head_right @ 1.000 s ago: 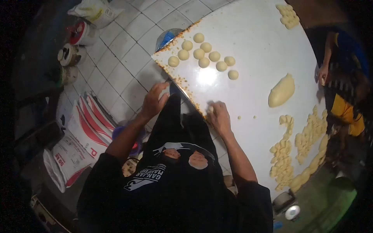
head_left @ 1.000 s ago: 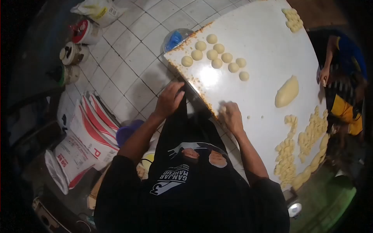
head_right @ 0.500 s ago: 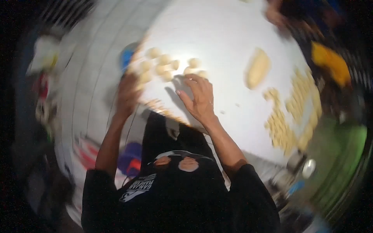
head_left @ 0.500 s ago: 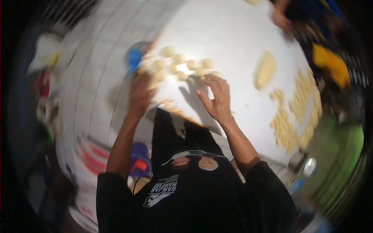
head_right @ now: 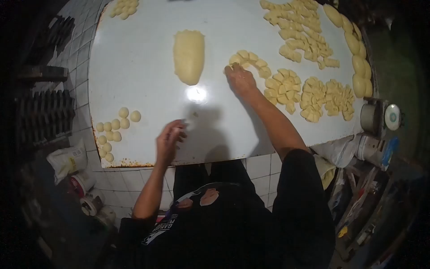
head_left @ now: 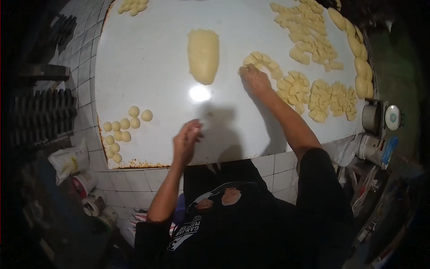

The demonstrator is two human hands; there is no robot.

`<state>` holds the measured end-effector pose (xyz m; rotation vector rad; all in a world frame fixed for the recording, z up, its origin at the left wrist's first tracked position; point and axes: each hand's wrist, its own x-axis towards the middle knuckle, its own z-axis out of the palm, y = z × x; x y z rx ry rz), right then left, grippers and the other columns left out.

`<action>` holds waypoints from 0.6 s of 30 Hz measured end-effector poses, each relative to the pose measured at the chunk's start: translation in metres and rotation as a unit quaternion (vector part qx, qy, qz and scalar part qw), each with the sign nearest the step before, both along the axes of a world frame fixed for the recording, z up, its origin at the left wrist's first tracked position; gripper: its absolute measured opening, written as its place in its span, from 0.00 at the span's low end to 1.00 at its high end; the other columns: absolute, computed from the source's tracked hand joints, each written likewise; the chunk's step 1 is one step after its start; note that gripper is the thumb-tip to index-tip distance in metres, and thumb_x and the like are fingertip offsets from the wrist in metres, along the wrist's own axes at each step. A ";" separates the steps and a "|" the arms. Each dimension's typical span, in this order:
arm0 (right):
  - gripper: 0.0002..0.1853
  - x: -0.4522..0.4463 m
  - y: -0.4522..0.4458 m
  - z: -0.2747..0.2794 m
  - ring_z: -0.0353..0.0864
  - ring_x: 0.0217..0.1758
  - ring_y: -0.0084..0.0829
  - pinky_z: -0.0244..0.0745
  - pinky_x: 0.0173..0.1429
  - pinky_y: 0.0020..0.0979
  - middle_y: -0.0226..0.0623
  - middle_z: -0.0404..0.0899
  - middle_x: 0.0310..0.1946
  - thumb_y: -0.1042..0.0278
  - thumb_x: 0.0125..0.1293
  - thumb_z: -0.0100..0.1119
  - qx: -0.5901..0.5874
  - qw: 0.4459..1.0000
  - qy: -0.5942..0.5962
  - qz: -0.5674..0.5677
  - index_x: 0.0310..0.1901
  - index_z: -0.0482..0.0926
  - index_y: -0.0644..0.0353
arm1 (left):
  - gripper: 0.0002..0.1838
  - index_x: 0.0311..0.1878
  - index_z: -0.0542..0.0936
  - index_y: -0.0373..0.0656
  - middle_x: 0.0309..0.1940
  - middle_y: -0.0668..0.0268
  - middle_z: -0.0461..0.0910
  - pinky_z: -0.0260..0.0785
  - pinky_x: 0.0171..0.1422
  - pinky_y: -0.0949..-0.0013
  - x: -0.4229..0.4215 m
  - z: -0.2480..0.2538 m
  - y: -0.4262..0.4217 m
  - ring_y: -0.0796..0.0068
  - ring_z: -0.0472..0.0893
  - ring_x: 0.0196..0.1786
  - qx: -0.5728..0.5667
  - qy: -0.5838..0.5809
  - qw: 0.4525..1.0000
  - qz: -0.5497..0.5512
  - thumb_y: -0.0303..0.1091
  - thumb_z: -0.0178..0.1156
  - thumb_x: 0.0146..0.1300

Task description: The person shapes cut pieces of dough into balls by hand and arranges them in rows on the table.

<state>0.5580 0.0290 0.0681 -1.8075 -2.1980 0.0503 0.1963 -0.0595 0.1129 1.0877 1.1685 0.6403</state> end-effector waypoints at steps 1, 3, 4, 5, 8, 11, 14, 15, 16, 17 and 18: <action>0.09 -0.002 -0.003 -0.008 0.89 0.47 0.54 0.86 0.48 0.53 0.48 0.87 0.49 0.73 0.75 0.53 -0.076 0.994 0.001 -0.080 0.52 0.79 0.61 | 0.24 0.71 0.79 0.35 0.55 0.57 0.87 0.84 0.51 0.65 0.025 -0.006 -0.006 0.68 0.89 0.47 -0.054 -0.049 0.997 -0.022 0.45 0.58 0.85; 0.08 -0.014 -0.031 -0.037 0.89 0.33 0.47 0.86 0.36 0.46 0.45 0.86 0.34 0.72 0.76 0.52 -0.144 0.977 0.047 -0.149 0.45 0.80 0.65 | 0.30 0.75 0.75 0.35 0.57 0.51 0.86 0.84 0.47 0.65 0.063 -0.009 -0.023 0.65 0.90 0.45 -0.169 -0.094 0.980 -0.039 0.52 0.53 0.87; 0.10 -0.027 -0.074 -0.082 0.87 0.30 0.37 0.85 0.34 0.41 0.39 0.84 0.29 0.70 0.78 0.52 -0.155 0.984 -0.090 0.000 0.38 0.81 0.61 | 0.34 0.79 0.70 0.35 0.58 0.48 0.86 0.85 0.48 0.64 0.079 -0.002 -0.029 0.63 0.90 0.46 -0.257 -0.100 0.961 -0.015 0.56 0.51 0.87; 0.09 -0.060 -0.114 -0.064 0.87 0.35 0.40 0.84 0.42 0.44 0.41 0.84 0.34 0.69 0.77 0.55 -0.191 0.981 -0.009 0.044 0.40 0.82 0.62 | 0.37 0.81 0.66 0.36 0.60 0.49 0.85 0.85 0.47 0.64 0.090 -0.003 -0.036 0.61 0.91 0.46 -0.341 -0.116 0.932 0.034 0.58 0.51 0.87; 0.09 -0.116 -0.187 -0.003 0.87 0.47 0.47 0.84 0.59 0.51 0.45 0.84 0.43 0.67 0.74 0.60 -0.282 0.938 0.163 0.116 0.44 0.84 0.65 | 0.31 0.74 0.74 0.36 0.54 0.55 0.87 0.83 0.44 0.67 0.093 -0.005 -0.054 0.67 0.90 0.44 -0.407 -0.149 0.889 0.148 0.55 0.54 0.86; 0.12 -0.050 -0.129 0.005 0.86 0.45 0.47 0.83 0.52 0.45 0.45 0.84 0.43 0.61 0.78 0.62 -0.126 0.939 0.320 -0.002 0.46 0.84 0.63 | 0.18 0.52 0.86 0.39 0.38 0.67 0.86 0.74 0.43 0.75 0.053 -0.010 -0.053 0.82 0.82 0.39 -0.270 -0.068 0.949 0.147 0.46 0.59 0.84; 0.22 0.016 -0.035 -0.029 0.86 0.39 0.51 0.81 0.42 0.44 0.47 0.84 0.37 0.49 0.75 0.71 0.050 0.978 0.085 -0.185 0.43 0.82 0.64 | 0.15 0.53 0.86 0.36 0.42 0.63 0.87 0.77 0.49 0.72 0.040 -0.001 -0.027 0.76 0.84 0.42 -0.116 0.097 0.982 0.115 0.41 0.61 0.83; 0.26 0.020 -0.004 -0.026 0.88 0.44 0.50 0.83 0.47 0.46 0.50 0.87 0.40 0.44 0.73 0.71 -0.015 0.962 0.139 -0.236 0.45 0.82 0.66 | 0.14 0.54 0.86 0.35 0.44 0.61 0.87 0.77 0.54 0.68 0.051 -0.002 -0.012 0.71 0.85 0.46 0.005 0.137 0.987 0.079 0.38 0.62 0.82; 0.30 0.018 0.017 -0.020 0.91 0.48 0.50 0.85 0.52 0.49 0.53 0.89 0.43 0.40 0.71 0.71 -0.081 0.936 0.189 -0.284 0.47 0.83 0.67 | 0.14 0.56 0.86 0.34 0.46 0.58 0.88 0.78 0.58 0.65 0.066 -0.003 0.003 0.66 0.86 0.49 0.123 0.174 0.976 0.041 0.36 0.63 0.81; 0.30 0.011 0.024 -0.023 0.91 0.48 0.50 0.85 0.52 0.49 0.53 0.89 0.43 0.40 0.71 0.71 -0.081 0.937 0.187 -0.282 0.47 0.83 0.67 | 0.17 0.62 0.84 0.34 0.51 0.54 0.87 0.77 0.67 0.59 0.094 0.005 0.025 0.58 0.86 0.56 0.196 0.190 0.962 -0.008 0.34 0.68 0.77; 0.30 0.007 0.033 -0.027 0.91 0.52 0.51 0.84 0.55 0.50 0.54 0.89 0.43 0.39 0.70 0.71 -0.088 0.932 0.167 -0.309 0.46 0.84 0.67 | 0.24 0.67 0.82 0.35 0.54 0.53 0.86 0.77 0.68 0.59 0.121 -0.015 0.042 0.56 0.86 0.58 0.270 0.169 0.948 -0.011 0.35 0.74 0.72</action>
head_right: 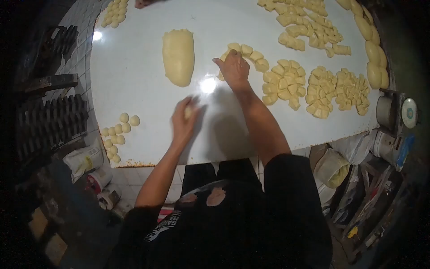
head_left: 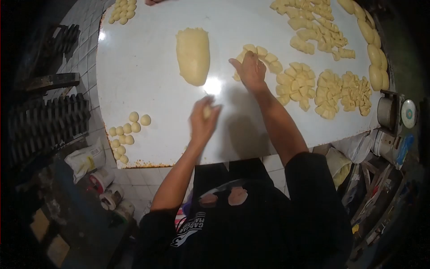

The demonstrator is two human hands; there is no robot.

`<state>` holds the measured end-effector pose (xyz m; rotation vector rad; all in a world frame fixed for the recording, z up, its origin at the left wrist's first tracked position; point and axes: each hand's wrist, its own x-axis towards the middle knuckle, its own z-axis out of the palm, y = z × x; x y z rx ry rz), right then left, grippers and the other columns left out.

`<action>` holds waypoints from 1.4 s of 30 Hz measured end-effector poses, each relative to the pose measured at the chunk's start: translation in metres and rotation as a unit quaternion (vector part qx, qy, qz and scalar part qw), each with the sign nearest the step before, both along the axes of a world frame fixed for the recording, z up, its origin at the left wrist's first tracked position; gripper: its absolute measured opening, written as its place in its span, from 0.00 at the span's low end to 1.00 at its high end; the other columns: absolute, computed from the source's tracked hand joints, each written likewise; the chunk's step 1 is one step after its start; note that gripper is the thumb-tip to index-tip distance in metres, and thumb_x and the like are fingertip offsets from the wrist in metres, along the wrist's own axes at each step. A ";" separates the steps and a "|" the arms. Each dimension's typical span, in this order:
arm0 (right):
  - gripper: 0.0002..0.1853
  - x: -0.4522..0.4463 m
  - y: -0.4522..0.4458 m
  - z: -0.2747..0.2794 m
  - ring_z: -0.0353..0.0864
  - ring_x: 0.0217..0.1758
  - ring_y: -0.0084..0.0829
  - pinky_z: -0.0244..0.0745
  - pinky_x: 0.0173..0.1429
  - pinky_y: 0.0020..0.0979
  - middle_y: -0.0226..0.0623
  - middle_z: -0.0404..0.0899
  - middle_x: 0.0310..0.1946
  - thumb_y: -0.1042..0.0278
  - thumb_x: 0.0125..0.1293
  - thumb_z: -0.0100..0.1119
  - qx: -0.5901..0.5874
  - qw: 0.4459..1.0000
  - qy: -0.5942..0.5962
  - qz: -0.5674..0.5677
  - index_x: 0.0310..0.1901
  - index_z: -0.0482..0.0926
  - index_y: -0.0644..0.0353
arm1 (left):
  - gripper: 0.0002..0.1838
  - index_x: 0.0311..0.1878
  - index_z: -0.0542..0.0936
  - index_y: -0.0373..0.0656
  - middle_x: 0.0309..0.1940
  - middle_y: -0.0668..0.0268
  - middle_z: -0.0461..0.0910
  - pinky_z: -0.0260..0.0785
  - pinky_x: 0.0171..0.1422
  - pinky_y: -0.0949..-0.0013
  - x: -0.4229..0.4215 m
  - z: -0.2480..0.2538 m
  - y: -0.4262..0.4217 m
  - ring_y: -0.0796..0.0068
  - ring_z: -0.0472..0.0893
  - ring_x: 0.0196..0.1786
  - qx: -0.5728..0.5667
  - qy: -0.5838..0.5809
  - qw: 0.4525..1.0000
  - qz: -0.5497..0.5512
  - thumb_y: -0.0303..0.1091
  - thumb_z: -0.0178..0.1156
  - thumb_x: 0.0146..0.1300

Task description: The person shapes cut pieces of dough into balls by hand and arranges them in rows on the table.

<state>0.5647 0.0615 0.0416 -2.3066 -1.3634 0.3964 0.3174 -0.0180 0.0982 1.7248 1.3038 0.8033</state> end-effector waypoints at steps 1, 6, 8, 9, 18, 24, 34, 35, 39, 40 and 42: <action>0.31 -0.002 0.009 -0.001 0.90 0.55 0.52 0.84 0.59 0.51 0.56 0.89 0.43 0.39 0.70 0.71 -0.015 0.999 -0.023 -0.024 0.46 0.85 0.67 | 0.31 0.69 0.80 0.34 0.59 0.49 0.84 0.77 0.68 0.56 0.035 -0.022 0.019 0.50 0.85 0.61 -0.002 0.027 1.000 -0.001 0.34 0.78 0.65; 0.17 0.023 -0.016 0.029 0.87 0.38 0.37 0.80 0.42 0.39 0.40 0.87 0.33 0.55 0.71 0.69 -0.088 0.971 0.214 -0.052 0.43 0.87 0.65 | 0.19 0.60 0.82 0.36 0.52 0.49 0.83 0.77 0.63 0.48 0.109 -0.089 0.063 0.44 0.82 0.59 0.125 0.060 0.985 -0.104 0.28 0.68 0.67; 0.12 0.009 -0.058 0.052 0.77 0.29 0.23 0.70 0.33 0.30 0.29 0.81 0.29 0.60 0.71 0.70 -0.096 0.907 0.404 -0.075 0.41 0.88 0.62 | 0.15 0.56 0.83 0.37 0.49 0.50 0.82 0.76 0.61 0.48 0.062 -0.087 0.058 0.44 0.82 0.56 0.122 0.075 0.978 -0.155 0.28 0.67 0.67; 0.11 -0.004 -0.085 0.059 0.71 0.26 0.18 0.65 0.30 0.26 0.24 0.78 0.28 0.61 0.71 0.71 -0.098 0.880 0.455 -0.091 0.41 0.87 0.60 | 0.11 0.52 0.83 0.38 0.47 0.51 0.81 0.76 0.59 0.48 0.024 -0.083 0.058 0.45 0.81 0.54 0.126 0.097 0.963 -0.219 0.27 0.66 0.67; 0.17 -0.183 -0.272 0.019 0.85 0.45 0.49 0.80 0.52 0.46 0.45 0.83 0.41 0.62 0.74 0.71 -0.014 0.985 0.171 0.032 0.52 0.80 0.66 | 0.21 0.59 0.82 0.39 0.56 0.50 0.80 0.74 0.65 0.47 -0.293 -0.067 -0.062 0.45 0.81 0.59 0.141 0.181 0.927 -0.296 0.25 0.72 0.63; 0.18 -0.187 -0.253 0.032 0.83 0.55 0.56 0.79 0.58 0.49 0.53 0.82 0.51 0.66 0.69 0.73 -0.055 0.984 0.171 0.012 0.55 0.80 0.66 | 0.28 0.67 0.79 0.40 0.63 0.50 0.80 0.76 0.67 0.47 -0.224 -0.074 -0.049 0.44 0.82 0.61 0.144 0.062 0.931 -0.328 0.30 0.75 0.63; 0.16 -0.170 -0.258 0.008 0.85 0.49 0.52 0.80 0.54 0.48 0.46 0.82 0.45 0.69 0.66 0.73 0.053 0.983 0.164 0.059 0.52 0.80 0.62 | 0.22 0.60 0.79 0.38 0.55 0.50 0.79 0.75 0.62 0.49 -0.165 -0.080 -0.089 0.44 0.79 0.56 0.137 0.168 0.919 -0.329 0.24 0.67 0.62; 0.16 -0.166 -0.264 -0.001 0.85 0.49 0.51 0.81 0.53 0.48 0.44 0.82 0.45 0.69 0.66 0.73 0.038 0.985 0.160 0.060 0.51 0.80 0.61 | 0.22 0.58 0.79 0.37 0.53 0.47 0.78 0.75 0.61 0.49 -0.181 -0.077 -0.089 0.42 0.79 0.56 0.100 0.199 0.918 -0.329 0.21 0.66 0.59; 0.16 -0.148 -0.272 0.005 0.85 0.50 0.48 0.82 0.54 0.48 0.42 0.81 0.46 0.71 0.65 0.74 -0.011 0.984 0.176 0.008 0.52 0.79 0.60 | 0.18 0.56 0.78 0.37 0.51 0.47 0.77 0.73 0.65 0.46 -0.298 -0.047 -0.087 0.40 0.77 0.57 0.083 0.234 0.950 -0.188 0.18 0.65 0.62; 0.16 -0.152 -0.274 -0.003 0.86 0.50 0.48 0.83 0.55 0.47 0.43 0.81 0.50 0.71 0.65 0.74 0.075 0.986 0.151 0.001 0.51 0.80 0.60 | 0.17 0.59 0.79 0.39 0.55 0.49 0.78 0.72 0.67 0.44 -0.324 -0.051 -0.089 0.41 0.78 0.60 0.038 0.239 0.960 -0.140 0.22 0.65 0.68; 0.15 -0.167 -0.262 0.004 0.86 0.52 0.48 0.83 0.57 0.47 0.44 0.81 0.51 0.72 0.65 0.74 0.124 0.988 0.087 0.023 0.50 0.80 0.60 | 0.19 0.63 0.79 0.39 0.60 0.49 0.78 0.69 0.70 0.43 -0.341 -0.056 -0.076 0.42 0.77 0.63 0.104 0.267 0.937 -0.198 0.25 0.65 0.71</action>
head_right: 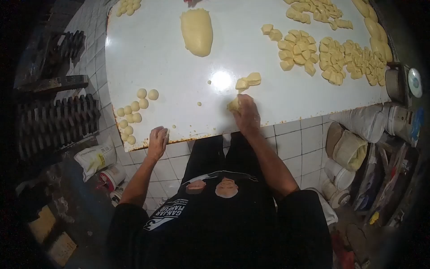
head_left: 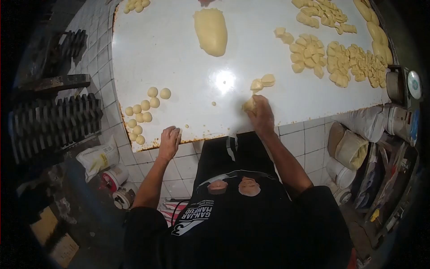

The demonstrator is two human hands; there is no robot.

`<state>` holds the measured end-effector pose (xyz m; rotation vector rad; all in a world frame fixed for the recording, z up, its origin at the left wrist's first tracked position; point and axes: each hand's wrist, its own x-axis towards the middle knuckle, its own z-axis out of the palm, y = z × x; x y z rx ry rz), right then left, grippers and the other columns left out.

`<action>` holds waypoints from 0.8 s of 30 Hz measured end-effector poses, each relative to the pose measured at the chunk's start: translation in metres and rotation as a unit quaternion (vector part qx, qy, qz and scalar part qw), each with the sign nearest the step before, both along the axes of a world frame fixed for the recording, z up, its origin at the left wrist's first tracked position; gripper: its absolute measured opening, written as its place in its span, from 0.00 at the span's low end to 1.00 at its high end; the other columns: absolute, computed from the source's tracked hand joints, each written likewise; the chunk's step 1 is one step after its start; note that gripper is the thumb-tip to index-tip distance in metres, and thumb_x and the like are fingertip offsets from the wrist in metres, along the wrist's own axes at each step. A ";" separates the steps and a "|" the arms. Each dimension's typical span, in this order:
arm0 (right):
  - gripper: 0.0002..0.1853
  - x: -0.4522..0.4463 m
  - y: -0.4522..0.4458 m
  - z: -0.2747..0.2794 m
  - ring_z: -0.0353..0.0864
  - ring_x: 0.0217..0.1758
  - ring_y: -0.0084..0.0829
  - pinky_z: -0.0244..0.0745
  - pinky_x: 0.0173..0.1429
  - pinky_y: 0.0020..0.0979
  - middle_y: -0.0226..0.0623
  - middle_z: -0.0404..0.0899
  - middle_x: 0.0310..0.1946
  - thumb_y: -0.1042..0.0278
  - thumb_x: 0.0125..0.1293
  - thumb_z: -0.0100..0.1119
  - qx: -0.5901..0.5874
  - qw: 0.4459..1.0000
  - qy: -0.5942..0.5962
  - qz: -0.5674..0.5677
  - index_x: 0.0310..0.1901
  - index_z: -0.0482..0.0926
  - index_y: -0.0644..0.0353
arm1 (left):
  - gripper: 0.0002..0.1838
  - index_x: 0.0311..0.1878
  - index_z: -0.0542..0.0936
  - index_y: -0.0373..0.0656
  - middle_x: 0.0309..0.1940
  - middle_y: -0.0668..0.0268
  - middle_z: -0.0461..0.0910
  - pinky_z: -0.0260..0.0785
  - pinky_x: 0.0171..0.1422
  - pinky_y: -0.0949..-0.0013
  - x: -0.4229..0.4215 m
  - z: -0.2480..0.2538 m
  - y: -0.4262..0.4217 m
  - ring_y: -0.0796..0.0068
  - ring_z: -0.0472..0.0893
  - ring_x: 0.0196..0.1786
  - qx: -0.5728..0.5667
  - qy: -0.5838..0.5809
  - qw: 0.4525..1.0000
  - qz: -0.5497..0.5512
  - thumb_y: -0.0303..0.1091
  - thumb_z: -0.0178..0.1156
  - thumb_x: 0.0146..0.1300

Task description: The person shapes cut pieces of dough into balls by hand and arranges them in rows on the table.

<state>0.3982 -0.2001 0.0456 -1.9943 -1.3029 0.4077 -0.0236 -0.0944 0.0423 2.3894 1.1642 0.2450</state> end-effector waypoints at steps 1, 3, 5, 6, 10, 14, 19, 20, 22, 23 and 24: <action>0.14 -0.009 0.006 0.000 0.86 0.53 0.49 0.83 0.58 0.47 0.44 0.80 0.53 0.72 0.65 0.73 0.052 0.996 -0.067 0.014 0.50 0.80 0.60 | 0.21 0.67 0.78 0.40 0.65 0.49 0.78 0.67 0.73 0.42 0.004 0.002 0.005 0.42 0.76 0.66 0.056 0.022 0.996 -0.070 0.28 0.65 0.73; 0.16 -0.035 -0.003 -0.014 0.84 0.56 0.52 0.81 0.62 0.48 0.48 0.82 0.54 0.68 0.68 0.73 0.008 0.998 -0.046 0.041 0.54 0.80 0.61 | 0.31 0.77 0.73 0.40 0.74 0.48 0.73 0.61 0.79 0.40 0.036 -0.002 0.028 0.42 0.72 0.73 0.113 0.014 0.990 -0.078 0.33 0.66 0.73; 0.16 -0.070 -0.024 -0.011 0.83 0.55 0.52 0.81 0.61 0.50 0.46 0.81 0.55 0.64 0.66 0.74 -0.154 0.960 -0.011 0.235 0.50 0.81 0.61 | 0.34 0.79 0.71 0.37 0.76 0.47 0.71 0.59 0.81 0.42 0.061 -0.007 0.020 0.42 0.70 0.75 0.086 0.021 0.995 -0.036 0.34 0.66 0.72; 0.16 -0.072 -0.027 -0.002 0.83 0.55 0.52 0.81 0.61 0.50 0.46 0.81 0.55 0.64 0.66 0.74 -0.160 0.957 -0.021 0.240 0.50 0.81 0.61 | 0.37 0.80 0.69 0.34 0.78 0.46 0.69 0.56 0.83 0.43 0.070 -0.011 0.020 0.42 0.68 0.77 0.069 0.034 0.997 0.005 0.35 0.67 0.71; 0.14 -0.024 -0.010 -0.010 0.77 0.50 0.53 0.71 0.56 0.54 0.45 0.78 0.48 0.62 0.67 0.74 -0.046 0.961 -0.185 0.201 0.47 0.80 0.59 | 0.39 0.82 0.69 0.45 0.80 0.58 0.69 0.58 0.85 0.40 0.025 -0.028 0.001 0.46 0.69 0.78 0.001 0.012 0.982 -0.191 0.35 0.68 0.67; 0.18 -0.104 0.052 -0.029 0.74 0.55 0.54 0.67 0.60 0.52 0.46 0.77 0.49 0.60 0.67 0.75 -0.034 0.985 -0.171 0.007 0.50 0.79 0.60 | 0.34 0.75 0.76 0.45 0.74 0.56 0.75 0.63 0.82 0.42 0.089 -0.014 0.044 0.50 0.71 0.77 0.098 0.061 0.978 -0.173 0.36 0.71 0.66; 0.17 -0.075 -0.025 -0.024 0.75 0.53 0.51 0.69 0.59 0.51 0.44 0.77 0.45 0.55 0.66 0.78 -0.030 0.979 -0.142 0.142 0.43 0.81 0.58 | 0.13 0.53 0.85 0.50 0.57 0.56 0.81 0.74 0.68 0.47 0.015 -0.077 0.014 0.57 0.80 0.63 0.070 -0.092 0.983 -0.145 0.41 0.69 0.68; 0.17 -0.060 -0.010 -0.026 0.76 0.53 0.49 0.69 0.58 0.51 0.43 0.77 0.45 0.54 0.66 0.78 -0.051 0.973 -0.195 0.109 0.41 0.82 0.57 | 0.10 0.46 0.84 0.50 0.53 0.57 0.81 0.76 0.62 0.48 0.003 -0.072 0.047 0.58 0.82 0.59 0.076 -0.070 0.974 -0.200 0.43 0.69 0.68; 0.17 -0.061 0.043 -0.016 0.75 0.51 0.48 0.68 0.57 0.50 0.42 0.77 0.44 0.54 0.66 0.78 -0.046 0.977 -0.207 0.038 0.39 0.81 0.57 | 0.08 0.43 0.86 0.51 0.50 0.61 0.81 0.74 0.59 0.48 0.063 -0.022 0.105 0.55 0.80 0.57 -0.018 0.101 0.974 -0.203 0.40 0.73 0.64; 0.17 -0.075 0.080 -0.012 0.75 0.51 0.48 0.68 0.56 0.50 0.41 0.77 0.44 0.54 0.67 0.77 -0.003 0.984 -0.180 -0.001 0.39 0.80 0.57 | 0.06 0.41 0.88 0.52 0.47 0.62 0.81 0.73 0.59 0.47 0.077 -0.025 0.106 0.54 0.79 0.57 0.138 -0.054 0.980 -0.136 0.38 0.73 0.63; 0.18 -0.095 0.089 -0.023 0.75 0.51 0.48 0.67 0.56 0.50 0.43 0.77 0.43 0.55 0.66 0.78 0.000 0.987 -0.138 -0.086 0.39 0.79 0.57 | 0.06 0.41 0.88 0.52 0.47 0.62 0.81 0.73 0.59 0.47 0.083 -0.028 0.079 0.54 0.79 0.57 0.130 -0.051 0.981 -0.138 0.38 0.73 0.63</action>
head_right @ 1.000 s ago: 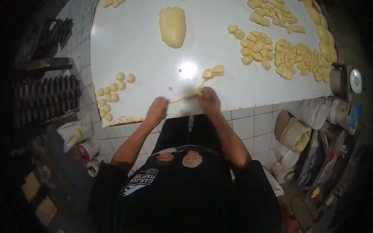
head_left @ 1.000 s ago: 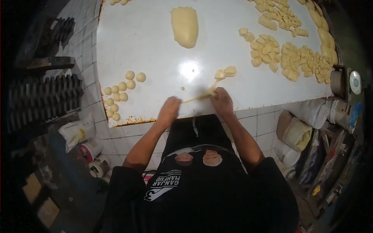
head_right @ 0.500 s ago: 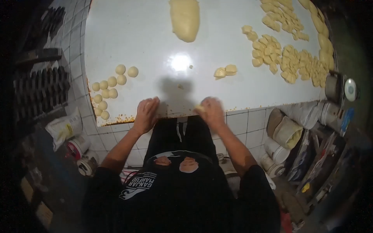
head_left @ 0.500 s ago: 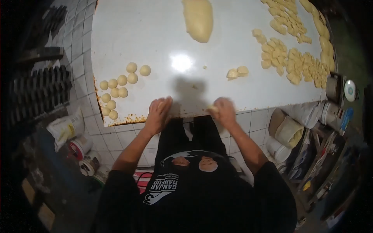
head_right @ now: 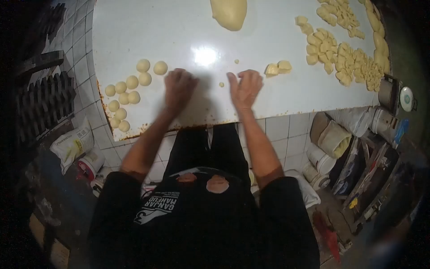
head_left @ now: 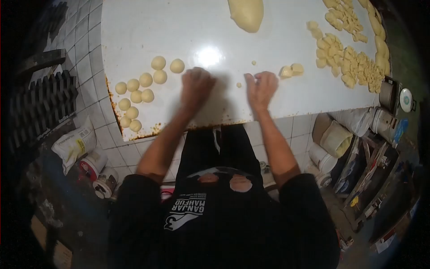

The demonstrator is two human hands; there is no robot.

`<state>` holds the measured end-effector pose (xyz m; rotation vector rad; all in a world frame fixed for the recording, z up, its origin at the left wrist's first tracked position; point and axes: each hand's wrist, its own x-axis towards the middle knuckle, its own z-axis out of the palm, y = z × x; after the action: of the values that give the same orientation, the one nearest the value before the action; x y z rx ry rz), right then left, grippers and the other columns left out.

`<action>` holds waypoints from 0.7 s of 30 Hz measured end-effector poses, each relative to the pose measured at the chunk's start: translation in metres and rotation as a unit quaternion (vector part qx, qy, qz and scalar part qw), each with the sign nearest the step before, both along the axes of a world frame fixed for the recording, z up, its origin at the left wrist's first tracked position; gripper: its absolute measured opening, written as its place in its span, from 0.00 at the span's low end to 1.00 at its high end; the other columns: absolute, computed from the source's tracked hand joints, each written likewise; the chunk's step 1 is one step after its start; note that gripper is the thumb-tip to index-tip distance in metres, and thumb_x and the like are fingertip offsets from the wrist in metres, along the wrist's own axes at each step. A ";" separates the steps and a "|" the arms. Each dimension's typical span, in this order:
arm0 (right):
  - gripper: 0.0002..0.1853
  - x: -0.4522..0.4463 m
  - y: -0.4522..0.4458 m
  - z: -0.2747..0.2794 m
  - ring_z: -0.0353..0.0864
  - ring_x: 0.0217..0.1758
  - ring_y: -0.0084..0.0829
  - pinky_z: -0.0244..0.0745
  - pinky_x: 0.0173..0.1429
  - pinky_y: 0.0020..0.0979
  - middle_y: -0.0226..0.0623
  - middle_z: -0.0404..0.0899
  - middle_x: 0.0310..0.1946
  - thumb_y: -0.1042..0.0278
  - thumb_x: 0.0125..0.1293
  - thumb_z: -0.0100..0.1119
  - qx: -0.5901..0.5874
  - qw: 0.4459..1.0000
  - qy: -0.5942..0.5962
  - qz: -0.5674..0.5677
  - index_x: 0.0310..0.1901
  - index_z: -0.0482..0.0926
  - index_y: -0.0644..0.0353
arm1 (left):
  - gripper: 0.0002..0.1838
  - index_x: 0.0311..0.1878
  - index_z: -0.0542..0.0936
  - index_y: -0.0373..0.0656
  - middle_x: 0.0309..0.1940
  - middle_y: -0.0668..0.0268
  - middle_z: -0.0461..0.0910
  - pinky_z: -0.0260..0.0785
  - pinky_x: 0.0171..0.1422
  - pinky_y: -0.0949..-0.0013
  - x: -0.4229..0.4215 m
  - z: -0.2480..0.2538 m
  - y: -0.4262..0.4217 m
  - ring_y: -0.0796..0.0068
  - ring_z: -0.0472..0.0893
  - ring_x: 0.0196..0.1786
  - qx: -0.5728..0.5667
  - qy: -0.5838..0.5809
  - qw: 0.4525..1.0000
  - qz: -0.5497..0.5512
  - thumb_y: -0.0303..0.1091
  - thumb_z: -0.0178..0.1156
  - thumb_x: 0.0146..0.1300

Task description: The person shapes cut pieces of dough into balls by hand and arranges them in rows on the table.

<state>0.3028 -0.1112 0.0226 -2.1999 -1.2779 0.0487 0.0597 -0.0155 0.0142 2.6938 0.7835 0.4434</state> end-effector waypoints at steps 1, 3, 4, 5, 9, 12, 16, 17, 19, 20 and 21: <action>0.18 -0.024 -0.019 -0.015 0.75 0.51 0.48 0.67 0.55 0.50 0.43 0.77 0.43 0.54 0.66 0.78 -0.053 0.997 -0.048 0.012 0.41 0.80 0.58 | 0.05 0.41 0.87 0.52 0.46 0.62 0.82 0.73 0.58 0.48 0.006 -0.003 -0.031 0.54 0.80 0.54 -0.029 0.002 0.999 0.036 0.37 0.73 0.64; 0.19 -0.031 -0.078 -0.006 0.75 0.51 0.48 0.67 0.54 0.51 0.42 0.78 0.42 0.53 0.65 0.79 -0.063 0.985 -0.005 0.162 0.42 0.82 0.57 | 0.05 0.40 0.87 0.51 0.45 0.61 0.82 0.73 0.57 0.48 -0.004 -0.003 -0.050 0.54 0.81 0.51 -0.044 -0.007 0.996 0.073 0.36 0.73 0.64; 0.19 -0.007 -0.076 -0.005 0.75 0.51 0.48 0.67 0.54 0.51 0.42 0.78 0.42 0.53 0.65 0.79 -0.055 0.985 -0.008 0.164 0.42 0.82 0.57 | 0.03 0.41 0.85 0.51 0.46 0.61 0.81 0.73 0.57 0.49 -0.034 -0.002 -0.044 0.55 0.81 0.53 -0.068 -0.055 0.996 -0.002 0.35 0.68 0.66; 0.19 0.025 -0.078 -0.009 0.75 0.50 0.47 0.67 0.54 0.52 0.41 0.78 0.43 0.52 0.64 0.79 -0.080 0.983 -0.037 0.163 0.43 0.82 0.57 | 0.02 0.42 0.83 0.51 0.47 0.62 0.81 0.73 0.57 0.50 -0.059 -0.009 -0.031 0.56 0.80 0.54 -0.091 -0.099 0.988 -0.080 0.33 0.64 0.68; 0.18 0.026 0.002 -0.001 0.75 0.48 0.48 0.66 0.54 0.51 0.41 0.78 0.43 0.54 0.64 0.79 0.015 0.996 -0.039 0.074 0.42 0.82 0.57 | 0.02 0.41 0.83 0.52 0.49 0.64 0.82 0.74 0.55 0.50 0.028 0.008 0.009 0.57 0.81 0.54 0.007 -0.014 0.999 -0.042 0.34 0.67 0.67; 0.17 -0.012 -0.058 -0.018 0.75 0.49 0.48 0.67 0.54 0.51 0.41 0.77 0.42 0.55 0.63 0.79 -0.071 0.988 -0.038 0.133 0.41 0.80 0.56 | 0.03 0.40 0.84 0.51 0.48 0.63 0.81 0.73 0.51 0.49 0.017 -0.004 -0.081 0.56 0.81 0.51 -0.114 -0.105 0.988 0.013 0.34 0.69 0.66; 0.16 0.055 -0.066 -0.014 0.75 0.46 0.48 0.67 0.51 0.50 0.41 0.77 0.42 0.54 0.64 0.78 -0.087 0.973 -0.089 0.193 0.39 0.82 0.54 | 0.05 0.40 0.82 0.46 0.44 0.56 0.80 0.73 0.50 0.48 -0.039 -0.041 0.000 0.51 0.80 0.49 -0.180 0.108 0.972 -0.110 0.33 0.69 0.65; 0.15 0.053 -0.034 -0.006 0.75 0.44 0.48 0.67 0.51 0.50 0.40 0.78 0.41 0.54 0.65 0.78 -0.072 0.979 -0.091 0.170 0.36 0.81 0.54 | 0.05 0.38 0.81 0.46 0.40 0.56 0.80 0.74 0.49 0.49 -0.006 -0.014 0.011 0.50 0.81 0.47 -0.120 0.037 0.992 -0.015 0.32 0.69 0.65; 0.15 0.024 0.004 -0.010 0.75 0.45 0.48 0.66 0.51 0.51 0.40 0.79 0.40 0.55 0.65 0.77 0.010 0.999 0.002 0.046 0.35 0.81 0.55 | 0.06 0.36 0.80 0.45 0.39 0.56 0.80 0.73 0.48 0.49 0.057 -0.001 -0.014 0.51 0.81 0.45 -0.049 -0.117 0.981 0.148 0.31 0.69 0.65; 0.15 0.010 -0.016 -0.022 0.76 0.46 0.47 0.67 0.52 0.51 0.38 0.79 0.39 0.56 0.63 0.78 -0.021 0.996 -0.041 0.071 0.35 0.81 0.54 | 0.06 0.36 0.80 0.45 0.39 0.56 0.80 0.73 0.48 0.49 0.051 0.001 -0.032 0.51 0.81 0.45 -0.044 -0.120 0.981 0.148 0.31 0.69 0.65; 0.16 0.004 -0.042 -0.017 0.77 0.46 0.46 0.69 0.52 0.49 0.38 0.79 0.40 0.57 0.60 0.80 -0.080 0.984 -0.063 0.146 0.35 0.81 0.54 | 0.07 0.36 0.80 0.45 0.40 0.56 0.81 0.73 0.50 0.47 0.034 0.000 -0.063 0.50 0.81 0.46 -0.068 -0.145 0.981 0.109 0.32 0.70 0.64</action>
<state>0.3069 -0.1527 0.0051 -2.1561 -1.7146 0.1330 0.0939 -0.0783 0.0142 2.3558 0.9845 0.7825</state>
